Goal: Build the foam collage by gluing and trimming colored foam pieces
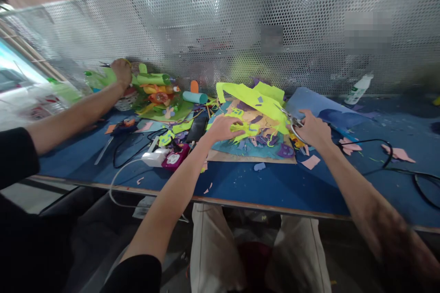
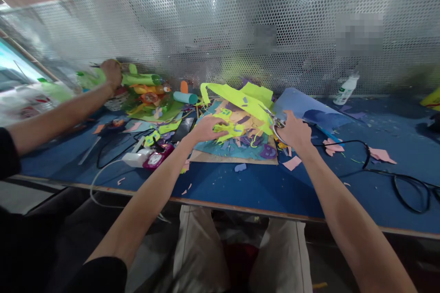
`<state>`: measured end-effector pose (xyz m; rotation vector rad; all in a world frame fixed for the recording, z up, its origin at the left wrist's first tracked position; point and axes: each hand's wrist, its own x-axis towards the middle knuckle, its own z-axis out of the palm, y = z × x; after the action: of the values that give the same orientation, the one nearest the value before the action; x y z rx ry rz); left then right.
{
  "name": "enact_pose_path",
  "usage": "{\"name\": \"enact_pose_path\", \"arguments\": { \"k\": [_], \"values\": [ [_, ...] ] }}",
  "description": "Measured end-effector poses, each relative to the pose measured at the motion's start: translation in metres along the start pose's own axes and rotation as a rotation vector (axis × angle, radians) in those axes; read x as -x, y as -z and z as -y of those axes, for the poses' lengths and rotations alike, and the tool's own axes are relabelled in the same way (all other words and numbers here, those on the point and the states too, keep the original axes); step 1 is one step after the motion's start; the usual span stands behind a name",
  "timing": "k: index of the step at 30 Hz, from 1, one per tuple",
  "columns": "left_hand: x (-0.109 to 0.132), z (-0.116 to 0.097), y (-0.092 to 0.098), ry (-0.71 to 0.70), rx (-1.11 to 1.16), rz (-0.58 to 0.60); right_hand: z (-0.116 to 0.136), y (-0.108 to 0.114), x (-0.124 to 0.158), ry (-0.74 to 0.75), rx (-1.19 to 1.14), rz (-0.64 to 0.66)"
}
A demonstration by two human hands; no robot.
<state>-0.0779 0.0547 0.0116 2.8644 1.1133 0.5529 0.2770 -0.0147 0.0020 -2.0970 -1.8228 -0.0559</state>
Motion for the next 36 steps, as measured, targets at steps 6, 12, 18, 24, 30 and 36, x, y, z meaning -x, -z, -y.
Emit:
{"name": "enact_pose_path", "arguments": {
  "k": [6,12,18,24,30,36],
  "values": [
    [-0.002,0.0,-0.002,0.011,-0.02,0.085,0.009,0.0,0.004,-0.021,-0.039,-0.039],
    [0.001,0.003,0.005,0.278,-0.153,-0.335,0.017,0.0,0.009,0.089,-0.03,0.038],
    [0.004,0.006,0.014,0.37,-0.054,-0.615,0.018,-0.002,0.01,0.186,-0.055,0.133],
    [0.003,0.016,0.026,0.307,0.171,-0.423,0.015,-0.004,0.007,0.227,-0.117,0.072],
    [0.018,0.029,0.071,0.153,0.215,0.154,0.016,0.004,0.009,0.12,-0.233,-0.126],
    [0.038,0.041,0.116,0.171,0.081,0.164,0.011,0.019,0.01,0.097,-0.294,-0.268]
  ]
}}
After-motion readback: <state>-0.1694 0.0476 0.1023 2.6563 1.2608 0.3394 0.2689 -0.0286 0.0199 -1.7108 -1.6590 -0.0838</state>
